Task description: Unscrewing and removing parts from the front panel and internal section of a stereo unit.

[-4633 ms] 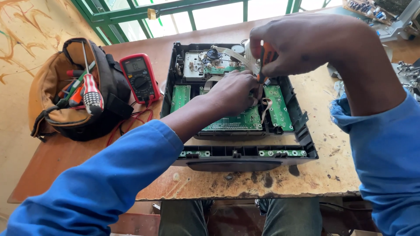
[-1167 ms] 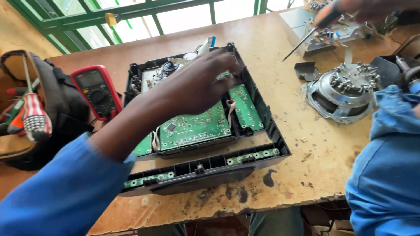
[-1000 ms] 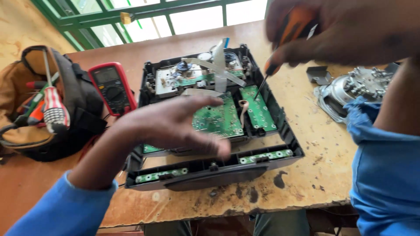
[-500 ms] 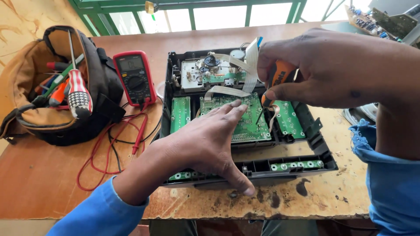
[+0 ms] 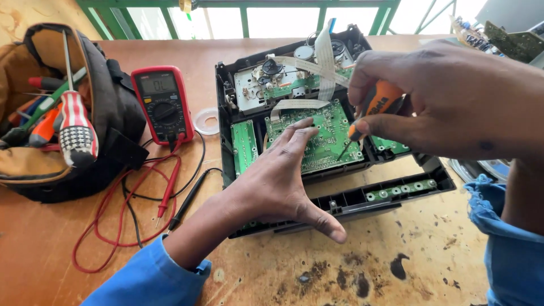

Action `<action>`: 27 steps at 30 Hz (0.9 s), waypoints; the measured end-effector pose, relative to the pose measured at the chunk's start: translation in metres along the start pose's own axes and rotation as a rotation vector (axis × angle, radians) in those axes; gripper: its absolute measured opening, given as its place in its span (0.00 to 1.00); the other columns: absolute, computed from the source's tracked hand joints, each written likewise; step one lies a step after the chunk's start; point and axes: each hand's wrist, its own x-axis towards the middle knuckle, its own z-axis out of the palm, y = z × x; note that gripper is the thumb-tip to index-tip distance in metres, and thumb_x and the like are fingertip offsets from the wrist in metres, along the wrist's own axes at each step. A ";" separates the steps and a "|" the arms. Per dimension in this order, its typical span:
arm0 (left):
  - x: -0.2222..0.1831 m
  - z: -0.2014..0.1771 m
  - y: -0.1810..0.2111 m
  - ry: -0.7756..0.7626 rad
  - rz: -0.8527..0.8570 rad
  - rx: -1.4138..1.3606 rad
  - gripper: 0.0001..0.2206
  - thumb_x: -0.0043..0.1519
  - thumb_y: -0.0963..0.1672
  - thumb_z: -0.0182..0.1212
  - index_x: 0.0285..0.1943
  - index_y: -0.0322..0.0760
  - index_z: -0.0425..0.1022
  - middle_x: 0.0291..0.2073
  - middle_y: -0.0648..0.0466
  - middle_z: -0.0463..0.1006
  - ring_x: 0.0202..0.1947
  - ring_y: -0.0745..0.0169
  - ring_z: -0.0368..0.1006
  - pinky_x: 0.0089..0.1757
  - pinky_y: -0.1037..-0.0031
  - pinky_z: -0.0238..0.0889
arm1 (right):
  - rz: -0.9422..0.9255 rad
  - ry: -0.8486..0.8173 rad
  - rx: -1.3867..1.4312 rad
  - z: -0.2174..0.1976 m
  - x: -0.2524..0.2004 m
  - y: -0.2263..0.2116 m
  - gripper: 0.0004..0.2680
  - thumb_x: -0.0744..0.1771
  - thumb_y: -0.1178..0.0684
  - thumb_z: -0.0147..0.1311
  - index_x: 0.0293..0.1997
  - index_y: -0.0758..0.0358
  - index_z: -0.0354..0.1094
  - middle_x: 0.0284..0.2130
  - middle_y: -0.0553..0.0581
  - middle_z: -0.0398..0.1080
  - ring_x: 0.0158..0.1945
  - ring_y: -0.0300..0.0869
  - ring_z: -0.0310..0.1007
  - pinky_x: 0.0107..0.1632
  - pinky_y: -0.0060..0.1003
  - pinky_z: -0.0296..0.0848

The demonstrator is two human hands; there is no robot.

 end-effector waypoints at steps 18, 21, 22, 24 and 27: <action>-0.010 -0.001 -0.010 0.057 0.016 -0.052 0.69 0.27 0.66 0.64 0.78 0.29 0.43 0.76 0.44 0.50 0.76 0.48 0.44 0.67 0.58 0.39 | -0.086 0.184 0.091 0.026 0.028 -0.021 0.13 0.64 0.35 0.60 0.48 0.42 0.72 0.31 0.50 0.80 0.24 0.49 0.79 0.37 0.46 0.72; -0.009 0.000 -0.011 0.035 0.012 -0.040 0.69 0.27 0.66 0.63 0.78 0.28 0.42 0.77 0.43 0.48 0.77 0.47 0.39 0.68 0.58 0.35 | -0.095 0.200 0.089 0.028 0.030 -0.020 0.13 0.63 0.33 0.59 0.46 0.39 0.72 0.28 0.46 0.81 0.24 0.49 0.79 0.41 0.46 0.72; -0.009 0.000 -0.012 0.035 0.014 -0.041 0.69 0.27 0.66 0.63 0.78 0.28 0.42 0.77 0.43 0.48 0.77 0.47 0.40 0.68 0.59 0.35 | -0.113 0.220 0.085 0.029 0.030 -0.019 0.12 0.63 0.34 0.59 0.46 0.40 0.72 0.28 0.46 0.81 0.23 0.49 0.79 0.41 0.46 0.71; -0.009 0.001 -0.012 0.036 0.017 -0.043 0.69 0.27 0.66 0.63 0.78 0.28 0.42 0.77 0.43 0.49 0.77 0.47 0.40 0.68 0.59 0.35 | -0.130 0.240 0.079 0.031 0.030 -0.018 0.12 0.64 0.34 0.59 0.46 0.40 0.72 0.27 0.47 0.80 0.22 0.49 0.79 0.41 0.46 0.71; -0.009 0.002 -0.013 0.039 0.018 -0.034 0.70 0.27 0.67 0.62 0.78 0.26 0.42 0.77 0.42 0.49 0.77 0.46 0.40 0.68 0.59 0.35 | -0.148 0.275 0.081 0.033 0.031 -0.018 0.13 0.64 0.32 0.60 0.46 0.41 0.72 0.24 0.49 0.77 0.21 0.50 0.76 0.41 0.47 0.71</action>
